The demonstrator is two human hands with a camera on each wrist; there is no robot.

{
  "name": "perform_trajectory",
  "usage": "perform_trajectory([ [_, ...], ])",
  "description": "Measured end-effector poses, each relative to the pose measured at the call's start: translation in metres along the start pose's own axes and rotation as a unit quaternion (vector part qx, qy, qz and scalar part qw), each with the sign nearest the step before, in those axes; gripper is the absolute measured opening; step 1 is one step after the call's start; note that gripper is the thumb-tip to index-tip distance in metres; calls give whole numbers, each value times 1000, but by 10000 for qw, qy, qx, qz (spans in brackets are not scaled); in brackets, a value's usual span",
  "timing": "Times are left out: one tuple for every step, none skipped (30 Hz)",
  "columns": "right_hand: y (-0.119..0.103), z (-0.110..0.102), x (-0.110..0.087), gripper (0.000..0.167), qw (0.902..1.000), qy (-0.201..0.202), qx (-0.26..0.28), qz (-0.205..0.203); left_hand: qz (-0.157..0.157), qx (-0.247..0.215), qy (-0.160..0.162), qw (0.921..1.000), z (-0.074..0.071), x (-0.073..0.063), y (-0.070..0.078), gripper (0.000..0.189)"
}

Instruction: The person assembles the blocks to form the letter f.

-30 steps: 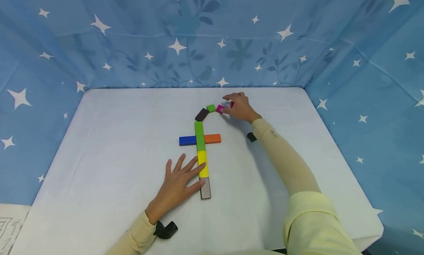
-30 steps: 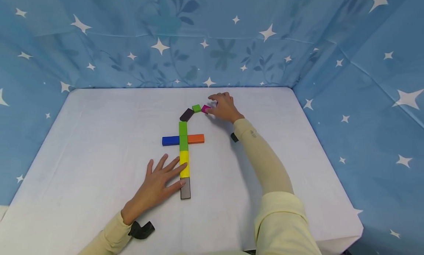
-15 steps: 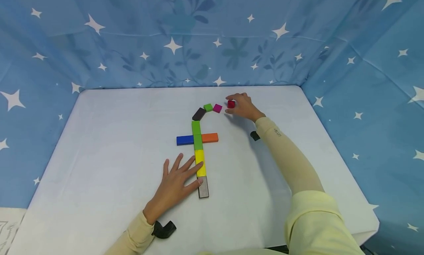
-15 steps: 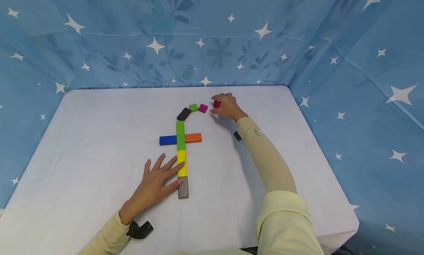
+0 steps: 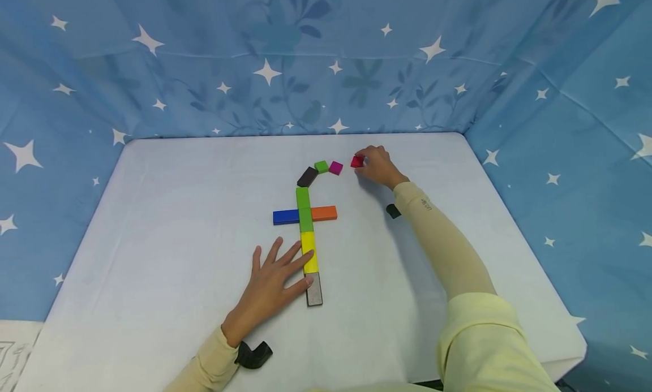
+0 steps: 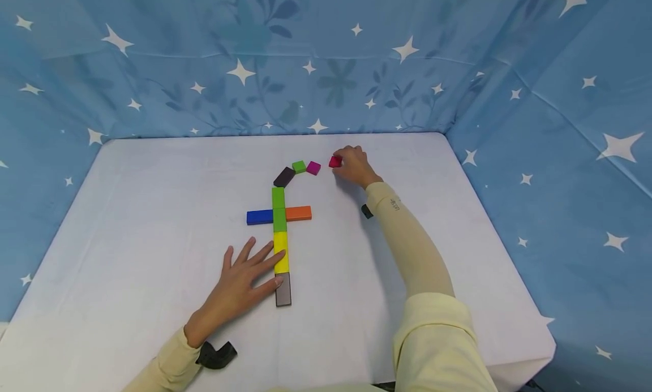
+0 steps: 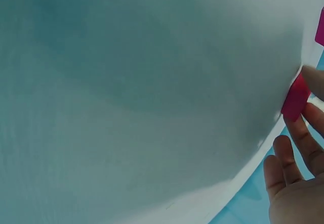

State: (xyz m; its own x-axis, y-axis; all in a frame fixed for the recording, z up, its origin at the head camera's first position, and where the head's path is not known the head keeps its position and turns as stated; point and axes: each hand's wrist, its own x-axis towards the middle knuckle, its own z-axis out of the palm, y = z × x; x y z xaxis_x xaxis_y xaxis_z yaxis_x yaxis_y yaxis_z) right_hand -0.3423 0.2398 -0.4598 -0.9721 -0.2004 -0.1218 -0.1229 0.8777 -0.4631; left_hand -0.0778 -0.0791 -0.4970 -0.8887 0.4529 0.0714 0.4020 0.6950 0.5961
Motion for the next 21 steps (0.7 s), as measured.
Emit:
perform_trajectory([
  [1,0,-1,46,10000,24,35,16,9,-2,-2,10000,0,0,0,56],
  [1,0,-1,44,9999,51,84,24,20,9,-4,10000,1,0,1,56],
  [2,0,-2,42,9999,76,128,13,29,8,-5,10000,1,0,1,56],
  [3,1,-3,41,9998,95,167,-16,34,9,-6,10000,1,0,1,57],
  [3,1,-4,40,9997,110,198,-49,31,11,-9,10000,2,0,1,56],
  [4,1,-4,40,9997,107,232,-66,28,16,-11,10000,2,0,1,56],
  [4,2,-5,39,9995,100,268,-97,29,13,-6,10000,2,0,2,56],
  [5,2,-6,39,9994,100,294,-130,27,13,-10,10000,2,0,2,57],
  [6,3,-7,38,9993,93,308,-163,20,11,-16,10000,2,0,2,57],
  [6,3,-8,38,9992,85,333,-186,15,1,-16,10000,2,0,2,57],
  [6,4,-10,37,9991,80,370,-183,9,-3,-13,10000,2,0,2,56],
  [5,4,-12,37,9990,77,402,-187,12,-5,-4,10000,1,0,2,57],
  [4,4,-14,37,9989,76,430,-197,15,-12,3,10000,1,0,2,57],
  [2,4,-16,37,9988,66,456,-171,15,-8,5,10000,1,0,2,57],
  [1,5,-17,37,9987,49,479,-143,19,-14,16,10000,0,0,2,57],
  [-2,5,-19,38,9986,31,520,-89,26,-9,26,10000,0,0,2,57],
  [-4,6,-21,38,9985,15,546,-26,30,3,30,10000,0,0,2,57],
  [-6,7,-22,38,9984,-2,568,18,38,14,33,10000,0,0,1,57],
  [-8,9,-24,38,9983,-20,579,61,43,21,39,10000,0,0,1,57],
  [-10,10,-25,39,9983,-28,582,86,48,31,45,10000,0,0,1,57],
  [-12,11,-26,39,9983,-41,580,74,49,29,56,10000,0,0,1,57],
])
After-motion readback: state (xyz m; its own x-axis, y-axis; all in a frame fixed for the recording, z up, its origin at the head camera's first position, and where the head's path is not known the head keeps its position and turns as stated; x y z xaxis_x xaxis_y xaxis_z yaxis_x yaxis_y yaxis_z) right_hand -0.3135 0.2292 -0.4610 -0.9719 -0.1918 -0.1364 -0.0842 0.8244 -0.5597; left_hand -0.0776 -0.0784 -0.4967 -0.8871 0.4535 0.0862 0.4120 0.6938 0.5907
